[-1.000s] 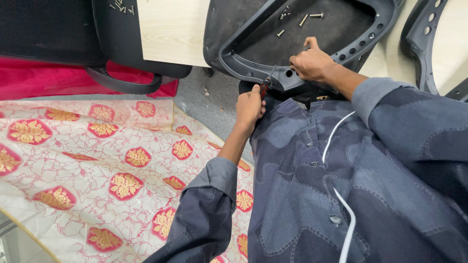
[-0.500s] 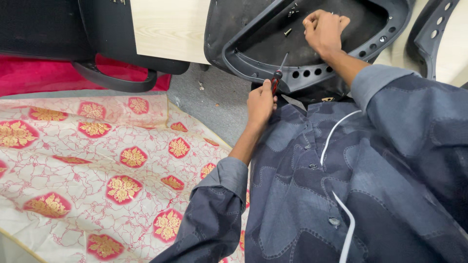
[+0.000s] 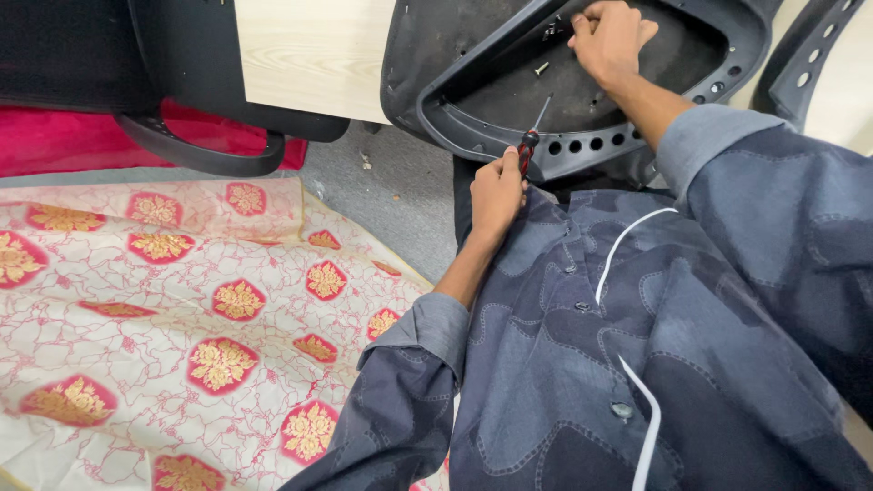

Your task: The person uses a screwdriver to fasten screws into a black plastic chair frame attached to an overturned chair seat. They align the frame, insert screws, and tighten them to secure the frame to the seat.

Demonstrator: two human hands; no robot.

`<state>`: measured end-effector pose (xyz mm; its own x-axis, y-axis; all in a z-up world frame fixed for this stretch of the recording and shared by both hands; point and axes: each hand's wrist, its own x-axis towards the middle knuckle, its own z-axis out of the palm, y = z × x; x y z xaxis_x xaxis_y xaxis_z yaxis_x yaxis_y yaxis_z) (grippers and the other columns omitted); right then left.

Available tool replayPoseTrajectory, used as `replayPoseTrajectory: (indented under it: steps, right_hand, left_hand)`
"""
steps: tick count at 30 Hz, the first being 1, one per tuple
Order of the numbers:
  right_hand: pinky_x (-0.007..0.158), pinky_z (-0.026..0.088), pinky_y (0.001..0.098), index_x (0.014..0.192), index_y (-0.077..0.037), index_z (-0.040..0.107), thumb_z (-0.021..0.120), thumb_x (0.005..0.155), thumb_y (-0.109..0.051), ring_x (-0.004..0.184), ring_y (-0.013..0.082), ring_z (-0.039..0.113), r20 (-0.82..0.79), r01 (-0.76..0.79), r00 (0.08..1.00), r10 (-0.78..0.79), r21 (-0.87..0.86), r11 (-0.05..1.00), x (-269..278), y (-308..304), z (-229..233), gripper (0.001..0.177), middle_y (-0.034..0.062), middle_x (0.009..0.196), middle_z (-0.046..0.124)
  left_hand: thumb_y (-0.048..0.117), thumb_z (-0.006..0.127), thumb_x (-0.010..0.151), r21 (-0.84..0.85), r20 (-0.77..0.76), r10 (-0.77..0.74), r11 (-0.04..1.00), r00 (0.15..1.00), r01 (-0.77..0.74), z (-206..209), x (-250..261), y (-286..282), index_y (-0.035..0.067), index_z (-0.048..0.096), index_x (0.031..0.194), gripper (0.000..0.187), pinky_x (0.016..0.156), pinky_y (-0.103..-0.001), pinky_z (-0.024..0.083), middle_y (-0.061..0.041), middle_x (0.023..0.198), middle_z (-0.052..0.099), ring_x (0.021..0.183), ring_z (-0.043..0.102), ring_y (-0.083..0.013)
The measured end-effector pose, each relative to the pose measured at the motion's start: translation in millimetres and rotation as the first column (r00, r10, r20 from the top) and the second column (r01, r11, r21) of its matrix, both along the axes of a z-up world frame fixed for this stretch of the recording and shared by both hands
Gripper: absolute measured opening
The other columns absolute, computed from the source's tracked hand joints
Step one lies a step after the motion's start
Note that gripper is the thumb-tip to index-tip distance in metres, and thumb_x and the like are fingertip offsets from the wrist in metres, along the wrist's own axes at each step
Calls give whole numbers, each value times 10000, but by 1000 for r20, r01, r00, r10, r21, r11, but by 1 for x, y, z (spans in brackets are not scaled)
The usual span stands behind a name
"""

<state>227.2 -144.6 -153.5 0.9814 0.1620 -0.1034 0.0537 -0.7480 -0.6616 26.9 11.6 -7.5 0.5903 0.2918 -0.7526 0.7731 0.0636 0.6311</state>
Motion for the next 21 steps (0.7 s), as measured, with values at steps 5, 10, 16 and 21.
replayPoseTrajectory:
  steps: [5,10,16,21]
  right_hand:
    - [754,468,338,1032,-54,773,667,1006,-253,667,82,664,-229,160,968,-101,257,953,-18,-31,20,227,-12,796,762]
    - [747,526,304,1217,-34,710,596,1033,-345,794,101,649,-667,260,741,75,389,884,-42,-70,55,379,37,1022,747]
    - [833,587,337,1284,-74,645,439,1044,-502,1005,166,657,-907,243,384,173,280,929,-78,-92,132,532,65,1206,694]
    - [786,546,347,1237,-92,634,506,1005,-448,1070,105,656,-893,-45,386,232,233,971,-85,-104,158,444,27,1191,689]
  left_hand:
    - [413,465,1050,-69,64,9,998,998,-5,-17,-2,-23,-26,695,885,523,542,-291,509,-53,697,680,544,605,-110]
    - [361,482,1044,-293,124,82,955,989,-42,-53,-5,-58,-12,642,1151,420,578,-277,510,-55,890,734,675,643,-102]
    - [278,568,1034,-259,192,-25,963,981,75,-89,-6,-105,-35,607,1217,365,689,-255,535,-78,962,733,767,656,-108]
    - [195,623,998,-333,274,-43,933,961,136,-92,-4,-136,-50,550,1279,380,751,-283,553,-85,1006,735,846,685,-131]
